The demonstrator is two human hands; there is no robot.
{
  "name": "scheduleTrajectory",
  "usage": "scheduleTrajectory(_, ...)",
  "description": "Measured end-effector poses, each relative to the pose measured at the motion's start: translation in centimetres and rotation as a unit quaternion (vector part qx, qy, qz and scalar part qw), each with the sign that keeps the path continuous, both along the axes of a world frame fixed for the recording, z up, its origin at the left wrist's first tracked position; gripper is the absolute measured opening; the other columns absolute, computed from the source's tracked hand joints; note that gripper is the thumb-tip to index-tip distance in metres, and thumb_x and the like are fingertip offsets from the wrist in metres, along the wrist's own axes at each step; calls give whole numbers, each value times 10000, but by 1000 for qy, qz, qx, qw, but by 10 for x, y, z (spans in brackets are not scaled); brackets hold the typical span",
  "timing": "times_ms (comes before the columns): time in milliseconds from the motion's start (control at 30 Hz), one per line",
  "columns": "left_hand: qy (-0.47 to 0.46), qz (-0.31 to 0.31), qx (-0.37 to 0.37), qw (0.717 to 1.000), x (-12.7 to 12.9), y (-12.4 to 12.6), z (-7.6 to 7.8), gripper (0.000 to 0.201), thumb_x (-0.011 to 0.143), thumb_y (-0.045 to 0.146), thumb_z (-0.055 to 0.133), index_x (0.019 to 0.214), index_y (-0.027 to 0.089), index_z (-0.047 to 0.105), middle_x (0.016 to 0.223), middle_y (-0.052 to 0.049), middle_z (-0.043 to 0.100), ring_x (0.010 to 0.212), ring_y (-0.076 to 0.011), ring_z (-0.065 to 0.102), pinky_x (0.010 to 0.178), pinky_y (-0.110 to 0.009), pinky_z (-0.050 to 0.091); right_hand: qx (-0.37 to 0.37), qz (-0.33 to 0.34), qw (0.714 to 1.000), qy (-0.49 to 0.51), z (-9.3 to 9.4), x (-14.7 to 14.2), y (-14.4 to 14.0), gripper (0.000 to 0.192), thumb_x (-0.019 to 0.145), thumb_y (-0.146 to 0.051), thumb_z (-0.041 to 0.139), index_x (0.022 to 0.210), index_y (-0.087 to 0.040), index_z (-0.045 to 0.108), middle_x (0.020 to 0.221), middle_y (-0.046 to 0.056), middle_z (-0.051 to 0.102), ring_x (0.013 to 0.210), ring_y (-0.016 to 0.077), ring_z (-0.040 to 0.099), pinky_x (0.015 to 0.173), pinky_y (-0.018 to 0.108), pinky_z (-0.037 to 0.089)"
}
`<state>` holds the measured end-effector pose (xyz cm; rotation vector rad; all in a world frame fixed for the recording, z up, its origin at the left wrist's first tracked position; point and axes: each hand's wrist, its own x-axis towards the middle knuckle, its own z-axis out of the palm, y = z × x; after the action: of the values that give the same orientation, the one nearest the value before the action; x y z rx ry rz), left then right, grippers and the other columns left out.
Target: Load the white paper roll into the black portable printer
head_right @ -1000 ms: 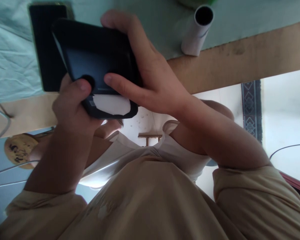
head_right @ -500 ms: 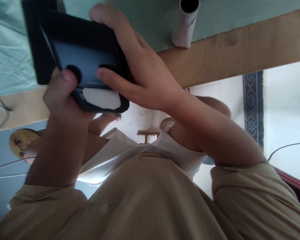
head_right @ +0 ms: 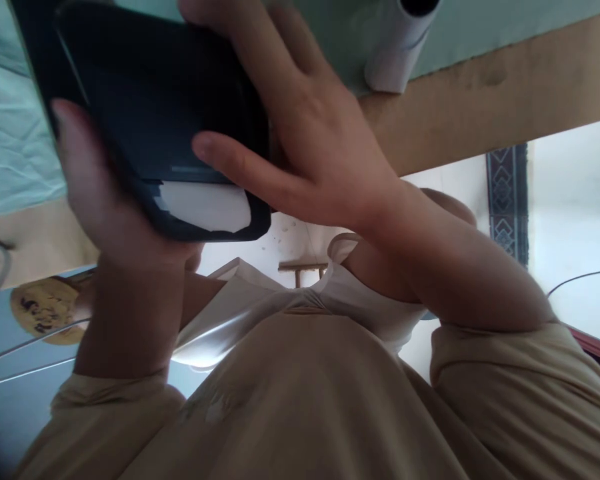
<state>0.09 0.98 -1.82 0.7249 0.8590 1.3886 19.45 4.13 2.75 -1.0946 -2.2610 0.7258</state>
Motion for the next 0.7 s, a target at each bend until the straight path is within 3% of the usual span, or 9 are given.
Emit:
scheduleTrajectory(133, -38, 18, -51, 998, 0, 0, 9, 525, 1120, 312, 284, 1000, 127, 759, 1072, 17, 767, 1542, -169, 534, 1304, -398, 455, -182, -29, 968, 172, 6, -3, -1, 653, 1015, -614, 298, 1498, -258, 556, 1605, -149, 507, 1660, 210, 296, 1341, 251, 348)
scheduleTrajectory(167, -49, 13, -46, 998, -1, 0, 9, 497, 1115, 281, 309, 985, 128, 764, 1022, 27, 770, 1521, -153, 557, 1319, -374, 431, -177, -21, 970, 163, 8, -4, -1, 641, 1015, -631, 287, 1482, -293, 566, 1598, -164, 513, 1657, 203, 315, 1318, 231, 392)
scheduleTrajectory(233, -64, 13, -29, 997, -2, 0, 7, 463, 1111, 241, 331, 992, 134, 765, 963, 44, 766, 1488, -117, 585, 1333, -323, 393, -83, 6, 995, 51, 12, -5, -1, 649, 997, -651, 377, 1501, -273, 531, 1613, -118, 517, 1612, 201, 412, 1308, 226, 429)
scheduleTrajectory(300, -62, 27, -20, 997, -3, -1, 4, 425, 1106, 239, 349, 1011, 136, 751, 987, 45, 763, 1482, -103, 589, 1330, -316, 385, 2, 34, 999, -32, 16, -5, 0, 694, 970, -609, 481, 1527, -195, 456, 1628, -61, 514, 1560, 182, 481, 1339, 213, 369)
scheduleTrajectory(367, -57, 31, -22, 998, -4, -2, 2, 420, 1105, 270, 342, 1035, 120, 729, 1055, 18, 762, 1498, -123, 575, 1328, -367, 392, 45, 57, 996, -45, 18, -5, 2, 695, 970, -564, 483, 1514, -136, 412, 1630, -36, 512, 1536, 144, 489, 1341, 195, 317)
scheduleTrajectory(467, -72, 26, -54, 996, -4, -4, 3, 374, 1088, 335, 402, 1058, 104, 695, 1042, -17, 758, 1472, -182, 605, 1323, -456, 414, 99, 58, 993, -39, 17, -4, 4, 721, 955, -597, 487, 1485, -110, 452, 1564, -5, 561, 1477, 131, 515, 1298, 214, 353)
scheduleTrajectory(600, -109, -17, -75, 991, -4, -4, 9, 325, 1075, 362, 453, 1061, 134, 684, 915, -16, 754, 1423, -204, 652, 1270, -462, 508, 97, 59, 993, -16, 15, -5, 2, 769, 945, -607, 544, 1513, -88, 519, 1491, 52, 566, 1428, 164, 536, 1278, 267, 386)
scheduleTrajectory(633, -103, -26, -67, 992, -4, -4, 10, 356, 1085, 372, 415, 1050, 150, 691, 915, -16, 751, 1450, -200, 631, 1253, -463, 526, 76, 51, 996, -6, 15, -5, 3, 750, 935, -594, 568, 1514, -118, 539, 1499, 30, 570, 1433, 169, 529, 1282, 270, 380)
scheduleTrajectory(700, -54, -11, -38, 998, -4, -3, 11, 431, 1090, 398, 344, 1000, 183, 707, 978, -8, 749, 1525, -194, 557, 1243, -460, 530, -31, -35, 996, 79, 15, -7, 7, 607, 936, -584, 544, 1387, -198, 670, 1429, -58, 644, 1421, 170, 548, 1256, 273, 411)
